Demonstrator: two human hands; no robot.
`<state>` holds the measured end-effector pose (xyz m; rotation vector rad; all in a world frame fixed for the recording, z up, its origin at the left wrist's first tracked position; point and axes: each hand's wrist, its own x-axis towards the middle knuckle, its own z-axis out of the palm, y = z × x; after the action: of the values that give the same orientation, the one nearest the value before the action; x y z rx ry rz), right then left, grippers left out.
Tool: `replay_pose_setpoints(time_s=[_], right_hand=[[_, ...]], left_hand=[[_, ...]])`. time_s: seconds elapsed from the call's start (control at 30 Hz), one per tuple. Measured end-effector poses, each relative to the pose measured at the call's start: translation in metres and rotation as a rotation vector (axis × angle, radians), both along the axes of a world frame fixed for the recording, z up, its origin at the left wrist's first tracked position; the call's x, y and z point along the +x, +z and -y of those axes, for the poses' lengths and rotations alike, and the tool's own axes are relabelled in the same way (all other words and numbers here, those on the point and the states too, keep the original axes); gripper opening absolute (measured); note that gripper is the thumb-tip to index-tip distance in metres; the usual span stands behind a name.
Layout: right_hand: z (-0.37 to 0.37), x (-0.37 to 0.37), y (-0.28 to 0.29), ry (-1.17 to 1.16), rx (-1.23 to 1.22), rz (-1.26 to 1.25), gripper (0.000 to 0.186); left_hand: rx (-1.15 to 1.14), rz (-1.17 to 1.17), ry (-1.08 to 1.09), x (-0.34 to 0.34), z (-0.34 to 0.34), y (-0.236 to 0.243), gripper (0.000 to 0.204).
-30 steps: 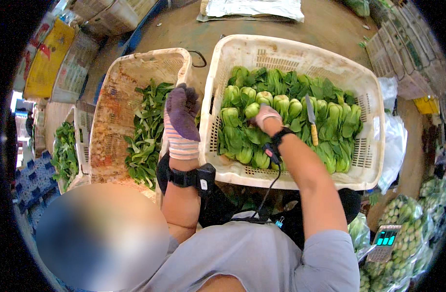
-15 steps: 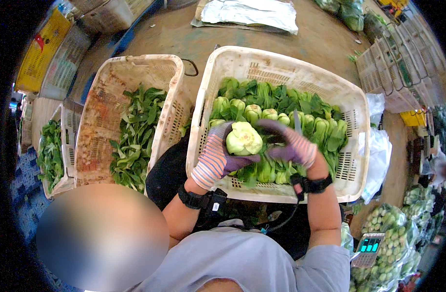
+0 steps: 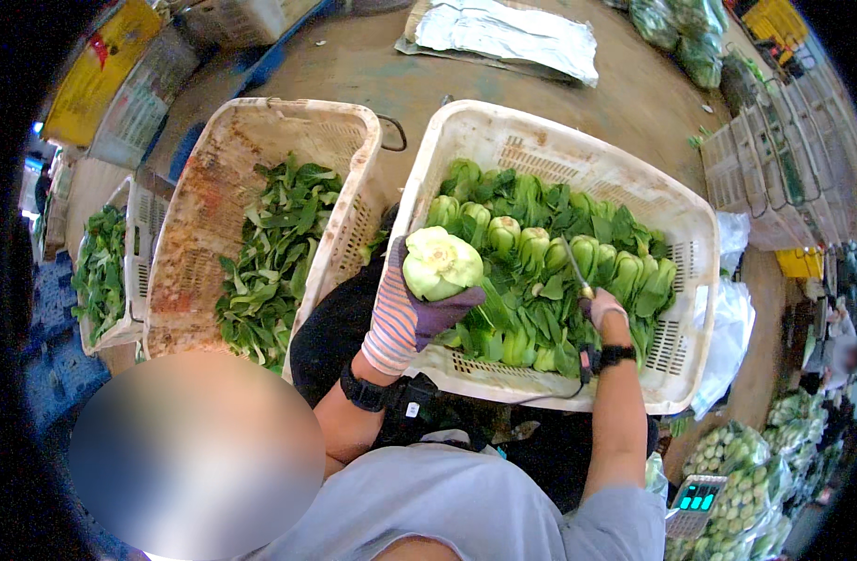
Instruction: The person trims the stalks of bok choy with a knife, places the trimmed pieces into a basket, and then weighs portions of the bok choy on a digital scale before bagging them.
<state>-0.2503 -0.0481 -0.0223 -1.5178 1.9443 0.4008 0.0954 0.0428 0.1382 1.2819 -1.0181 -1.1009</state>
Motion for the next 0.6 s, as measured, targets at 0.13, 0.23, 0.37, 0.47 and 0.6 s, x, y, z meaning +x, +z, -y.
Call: replay_pose_setpoints(time_s=[0.13,0.23,0.37,0.47,0.6], right_hand=[[-0.011,0.019,0.037,-0.173,-0.280,0.813,0.031],[-0.036,0.125,0.155,-0.107,-0.442,0.985,0.028],[-0.049,0.210,0.222,0.628,-0.745,0.876,0.032],[-0.057,0.263,0.250,0.843,-0.688,0.789,0.030],[-0.052,0.301,0.240,1.078,-0.731,0.599,0.035]], left_hand=[[-0.046,0.008,-0.031,0.017,-0.004,0.006,0.086],[-0.106,0.293,0.050,0.045,-0.015,0.017,0.078],[-0.103,0.605,0.213,0.086,-0.033,0.024,0.071],[-0.066,0.354,0.335,0.103,-0.033,0.005,0.072],[-0.100,-0.285,0.381,0.110,-0.013,-0.056,0.069]])
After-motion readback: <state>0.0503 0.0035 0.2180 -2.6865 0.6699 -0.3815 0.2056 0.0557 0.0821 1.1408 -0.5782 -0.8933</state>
